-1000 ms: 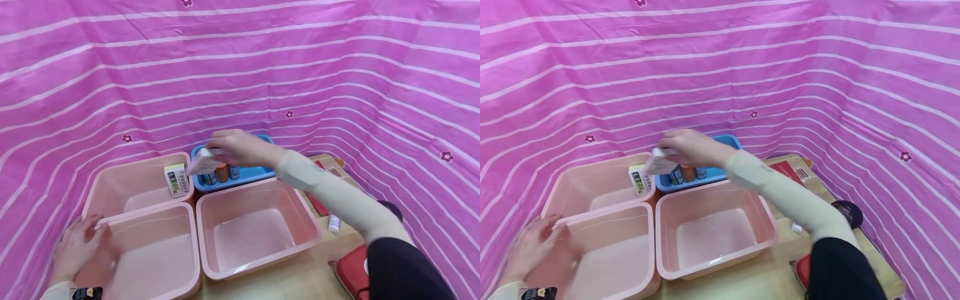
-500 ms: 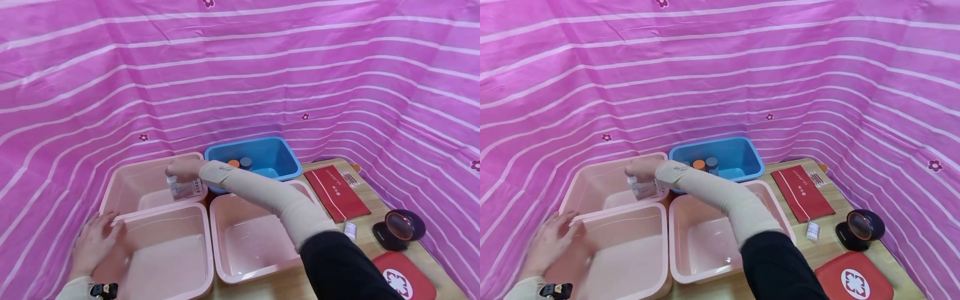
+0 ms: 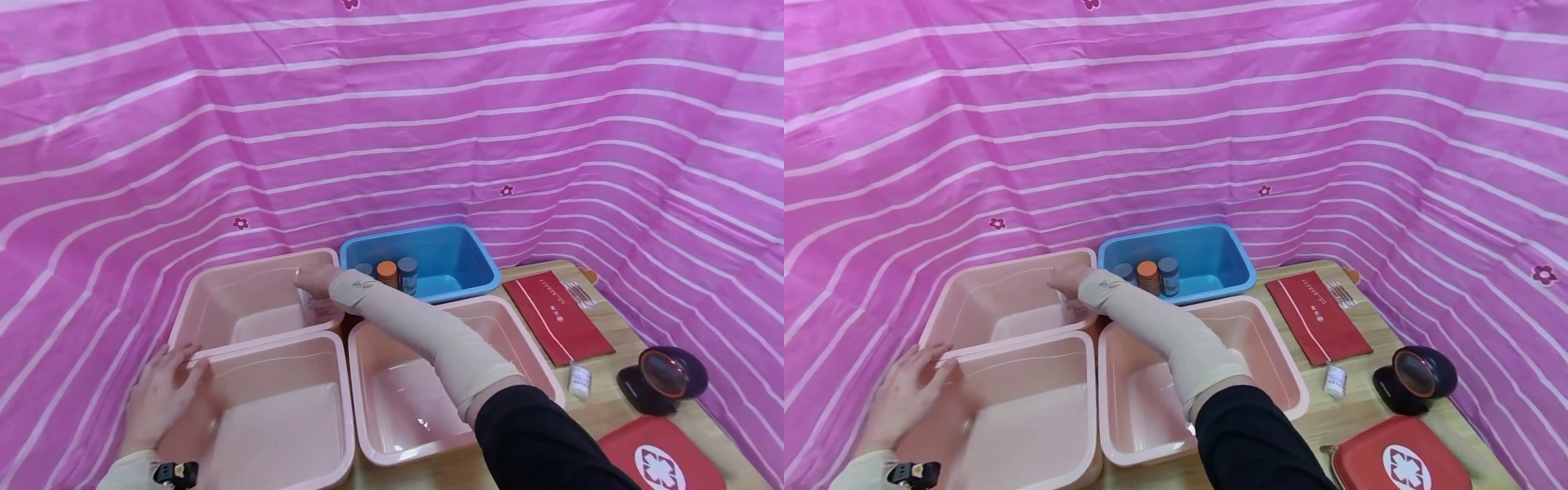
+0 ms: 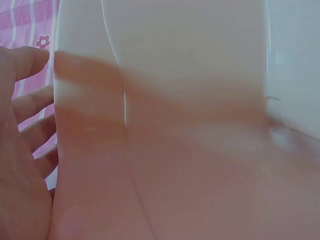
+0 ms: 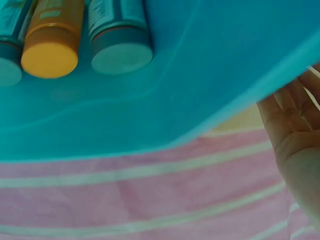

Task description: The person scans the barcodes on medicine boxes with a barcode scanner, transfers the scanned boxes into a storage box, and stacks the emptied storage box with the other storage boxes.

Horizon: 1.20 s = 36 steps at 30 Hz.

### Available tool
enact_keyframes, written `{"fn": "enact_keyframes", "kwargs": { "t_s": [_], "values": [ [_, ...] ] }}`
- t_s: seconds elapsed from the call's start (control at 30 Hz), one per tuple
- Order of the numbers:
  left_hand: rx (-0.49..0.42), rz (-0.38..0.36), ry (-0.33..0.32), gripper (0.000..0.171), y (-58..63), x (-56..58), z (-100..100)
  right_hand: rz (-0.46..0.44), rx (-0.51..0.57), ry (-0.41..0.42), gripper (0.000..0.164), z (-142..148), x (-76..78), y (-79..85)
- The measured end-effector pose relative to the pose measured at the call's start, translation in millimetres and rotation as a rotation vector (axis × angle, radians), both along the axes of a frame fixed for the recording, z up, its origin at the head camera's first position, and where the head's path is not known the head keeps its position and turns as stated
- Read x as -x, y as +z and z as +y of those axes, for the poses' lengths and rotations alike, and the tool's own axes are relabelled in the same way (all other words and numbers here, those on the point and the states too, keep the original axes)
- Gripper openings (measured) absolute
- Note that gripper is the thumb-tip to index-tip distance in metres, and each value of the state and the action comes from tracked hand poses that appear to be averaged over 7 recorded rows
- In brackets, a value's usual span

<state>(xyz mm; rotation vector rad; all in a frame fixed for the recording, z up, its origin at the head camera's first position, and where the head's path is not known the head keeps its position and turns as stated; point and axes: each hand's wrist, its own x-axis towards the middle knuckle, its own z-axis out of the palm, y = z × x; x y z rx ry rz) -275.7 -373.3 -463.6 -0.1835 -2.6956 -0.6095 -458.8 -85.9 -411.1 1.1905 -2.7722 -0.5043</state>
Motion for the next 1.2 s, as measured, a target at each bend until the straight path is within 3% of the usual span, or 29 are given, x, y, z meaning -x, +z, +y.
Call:
{"fn": "enact_keyframes", "kwargs": {
  "t_s": [0.1,0.2,0.3,0.4,0.47,0.53,0.63,0.7,0.77,0.9,0.97,1.03,1.2],
  "values": [
    [-0.008,0.025,-0.015,0.042,-1.4,0.2,1.3,0.039,-0.01,0.046,0.023,13.3,-2.0,9.4],
    [-0.015,0.05,-0.037,0.041,-3.3,2.6,-1.7,-0.064,0.05,0.076,0.025,36.8,-19.8,27.2],
    [-0.041,0.07,-0.074,0.039,-2.5,5.6,-11.1,-0.161,0.16,0.088,0.03,70.8,-51.8,48.3],
    [-0.095,0.09,-0.128,0.037,1.2,9.1,-17.4,-0.137,0.321,0.114,0.031,126.8,-94.7,58.3],
    [-0.11,0.082,-0.16,0.038,7.3,9.4,-18.1,-0.089,0.466,0.128,0.03,171.7,-125.0,54.7],
    [-0.102,0.061,-0.19,0.04,19.2,7.9,-11.2,-0.082,0.607,0.07,0.032,217.5,-156.4,44.5],
    [-0.024,-0.037,-0.248,0.044,47.5,-2.5,18.1,-0.081,0.793,-0.099,0.039,277.9,-194.4,16.8],
    [0.023,-0.086,-0.32,0.044,64.4,-9.9,48.2,-0.079,0.858,-0.227,0.043,310.5,-210.5,-5.1],
    [0.083,-0.125,-0.419,0.037,73.6,-17.3,80.8,-0.073,0.894,-0.311,0.047,337.2,-220.4,-28.9],
    [0.155,-0.127,-0.656,0.031,64.9,-19.0,133.3,-0.159,0.938,-0.362,0.053,366.2,-227.4,-71.1],
    [0.193,-0.163,-0.71,0.031,55.8,-16.8,150.6,-0.216,0.989,-0.363,0.054,369.7,-229.6,-86.3],
    [0.229,-0.193,-0.708,0.031,46.3,-14.2,162.2,-0.258,1.053,-0.362,0.055,367.9,-230.8,-96.8],
    [0.304,-0.197,-0.616,0.029,31.8,-8.5,175.9,-0.296,1.21,-0.409,0.05,356.8,-229.5,-104.6]
  ]
}}
